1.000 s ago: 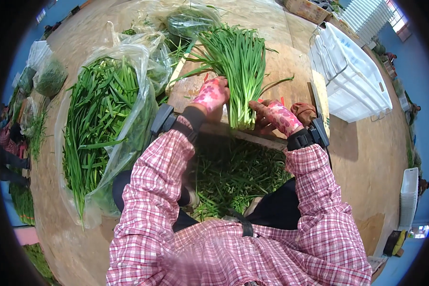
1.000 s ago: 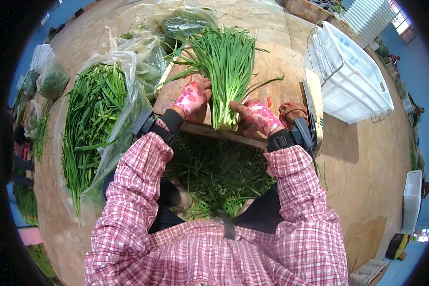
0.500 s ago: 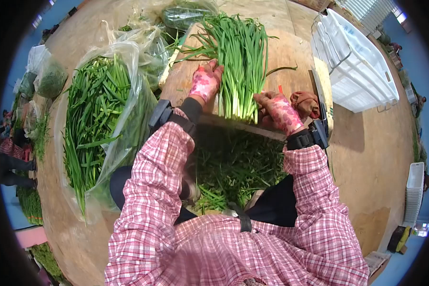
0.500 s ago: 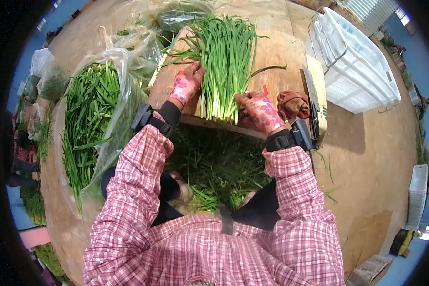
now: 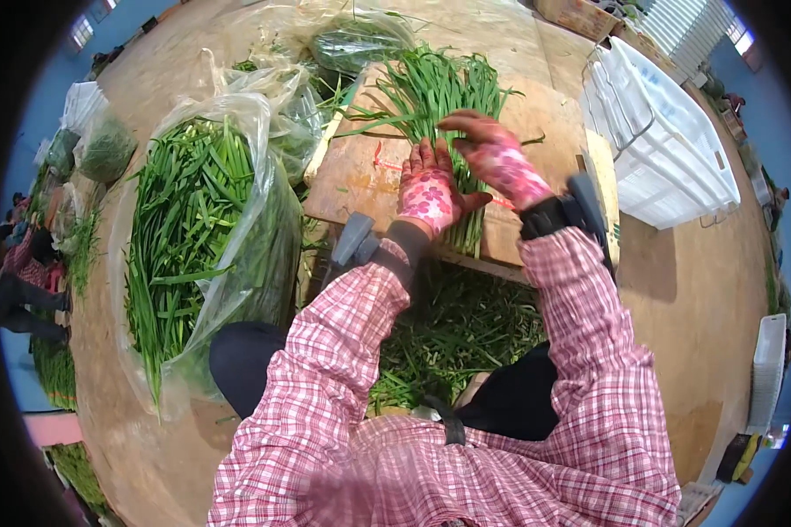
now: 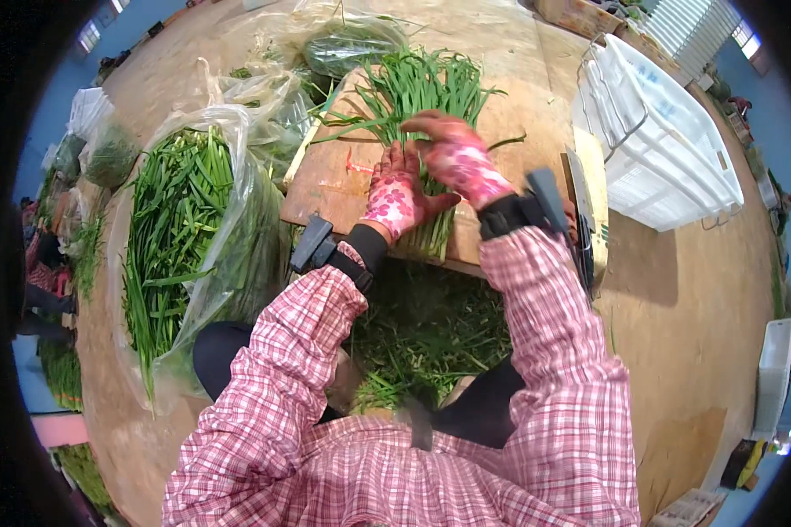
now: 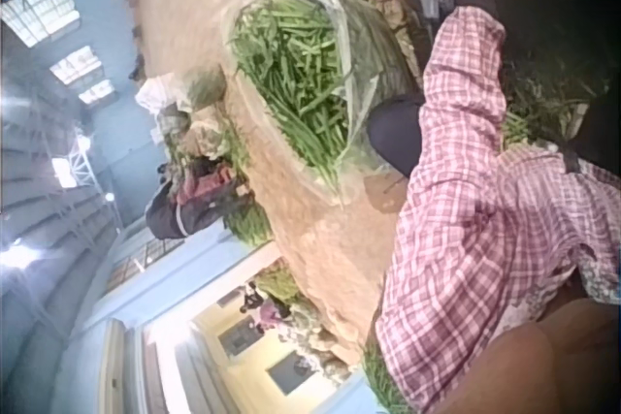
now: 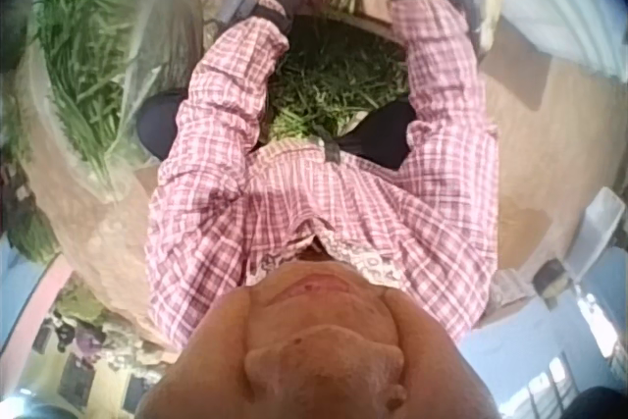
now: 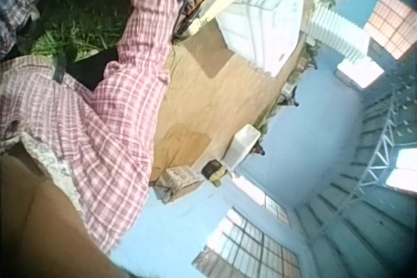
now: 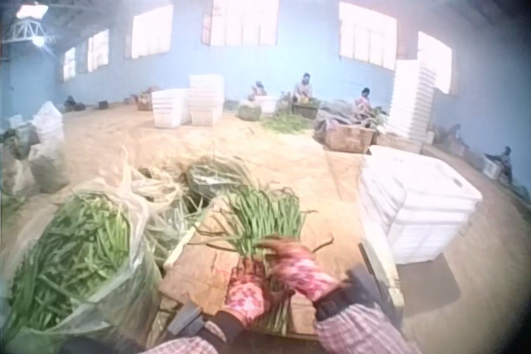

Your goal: The person takes bunches of chives from a plastic bag, aligns the stems, and secures each bunch with a red plastic tie. They use a knife to trim the root ends of the chives on a wooden board before placing the tied bunches onto a pile.

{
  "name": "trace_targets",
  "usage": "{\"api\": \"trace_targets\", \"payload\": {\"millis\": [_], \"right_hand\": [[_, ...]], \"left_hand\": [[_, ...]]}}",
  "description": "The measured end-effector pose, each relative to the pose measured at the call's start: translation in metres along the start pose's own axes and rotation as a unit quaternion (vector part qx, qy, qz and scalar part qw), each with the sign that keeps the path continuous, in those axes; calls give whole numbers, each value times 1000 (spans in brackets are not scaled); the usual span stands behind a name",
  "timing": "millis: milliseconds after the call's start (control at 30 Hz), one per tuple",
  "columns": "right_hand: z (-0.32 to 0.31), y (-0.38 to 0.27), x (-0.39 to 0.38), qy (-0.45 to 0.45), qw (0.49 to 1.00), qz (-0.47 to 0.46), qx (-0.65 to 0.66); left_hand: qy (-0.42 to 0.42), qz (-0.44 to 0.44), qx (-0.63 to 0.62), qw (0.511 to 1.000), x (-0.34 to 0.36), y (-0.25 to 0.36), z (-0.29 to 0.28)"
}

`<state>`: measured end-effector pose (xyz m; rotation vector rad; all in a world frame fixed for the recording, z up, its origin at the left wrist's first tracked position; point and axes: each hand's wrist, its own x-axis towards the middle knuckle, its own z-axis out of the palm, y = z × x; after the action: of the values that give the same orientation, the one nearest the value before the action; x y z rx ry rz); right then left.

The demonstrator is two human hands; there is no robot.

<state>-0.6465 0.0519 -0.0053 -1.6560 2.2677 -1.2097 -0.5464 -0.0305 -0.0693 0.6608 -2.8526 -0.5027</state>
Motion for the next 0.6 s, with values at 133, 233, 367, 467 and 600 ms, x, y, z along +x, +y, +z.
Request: {"api": "trace_targets", "payload": {"millis": [133, 233, 367, 467, 600], "right_hand": [[0, 137, 41, -24, 1000, -19, -1], [-24, 69, 58, 128, 989, -2, -74], [-73, 9, 6, 122, 977, 171, 24], [-61, -9, -29, 28, 968, 236, 81], [-14, -27, -38, -46, 969, 243, 6]], "left_hand": [[-17, 0, -30, 999, 9, 19, 1], [-7, 23, -120, 992, 6, -27, -8], [87, -21, -452, 887, 10, -55, -31], [187, -66, -428, 882, 13, -68, -31], [165, -104, -441, 876, 0, -59, -13]]}}
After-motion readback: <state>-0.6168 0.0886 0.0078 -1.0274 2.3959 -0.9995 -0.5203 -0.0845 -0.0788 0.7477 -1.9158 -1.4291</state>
